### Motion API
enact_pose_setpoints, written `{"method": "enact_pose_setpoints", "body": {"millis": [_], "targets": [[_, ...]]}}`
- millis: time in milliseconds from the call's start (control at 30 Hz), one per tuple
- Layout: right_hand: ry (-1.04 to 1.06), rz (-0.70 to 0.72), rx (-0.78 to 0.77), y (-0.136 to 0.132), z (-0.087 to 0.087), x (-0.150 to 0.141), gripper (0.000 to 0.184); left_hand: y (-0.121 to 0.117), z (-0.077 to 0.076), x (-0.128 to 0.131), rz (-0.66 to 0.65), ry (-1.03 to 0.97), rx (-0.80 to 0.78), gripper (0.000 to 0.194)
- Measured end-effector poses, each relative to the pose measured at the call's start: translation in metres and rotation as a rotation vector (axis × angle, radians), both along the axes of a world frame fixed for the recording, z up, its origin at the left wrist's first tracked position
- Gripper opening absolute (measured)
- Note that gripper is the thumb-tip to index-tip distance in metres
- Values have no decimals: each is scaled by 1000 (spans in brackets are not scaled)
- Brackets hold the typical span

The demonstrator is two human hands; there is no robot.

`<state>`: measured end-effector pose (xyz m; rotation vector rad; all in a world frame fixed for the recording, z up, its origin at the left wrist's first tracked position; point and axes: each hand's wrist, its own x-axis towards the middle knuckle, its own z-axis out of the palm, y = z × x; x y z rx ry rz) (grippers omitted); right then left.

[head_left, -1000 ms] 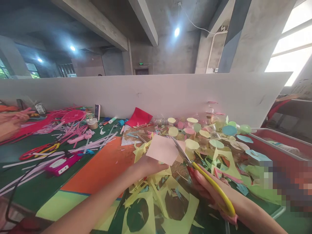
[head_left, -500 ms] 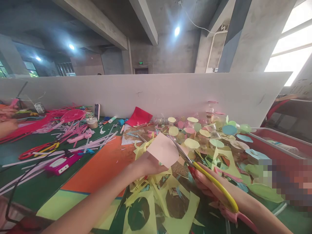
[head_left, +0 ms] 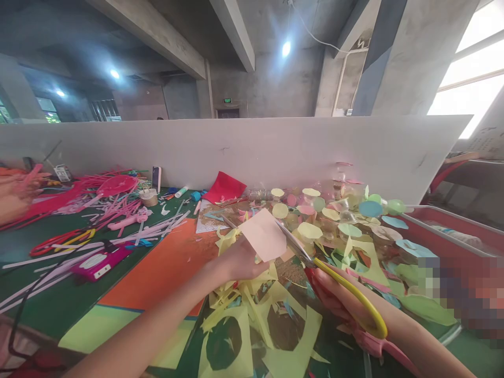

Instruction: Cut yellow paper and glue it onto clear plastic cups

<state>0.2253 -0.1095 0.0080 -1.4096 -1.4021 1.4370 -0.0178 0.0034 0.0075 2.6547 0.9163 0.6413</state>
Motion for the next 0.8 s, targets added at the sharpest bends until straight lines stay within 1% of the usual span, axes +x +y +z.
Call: {"method": "enact_pose_setpoints", "body": {"millis": [67,133,200,267,367,467,567,700,800], "targets": [[2,65,15,-1,4,0,59,-3,3,2,-4,-9,19,43],[7,76,57,-2,5,-1,57,-6,5,4,-29,-5,35,41],[16,76,63,-2,5,-1,55,-9,7,6,-43,-5,19,40],[32,58,27,-2,3,-2,54,-10,6,8,-22,-30,-38,40],[31,13,-34,-2,1,-3,57,-10,2,11,21,-112,-149,46],[20,22,-48,-1,1,-2,58,-9,-2,14,8,-206,-217,48],[42,40,-67,1,1,0,57,-7,-2,15,-9,-283,-255,47],[58,54,-106,3,-2,4,57,-6,-1,13,43,-374,-246,41],[74,119,-85,3,-4,7,58,-3,-3,11,63,-404,-203,42]]}}
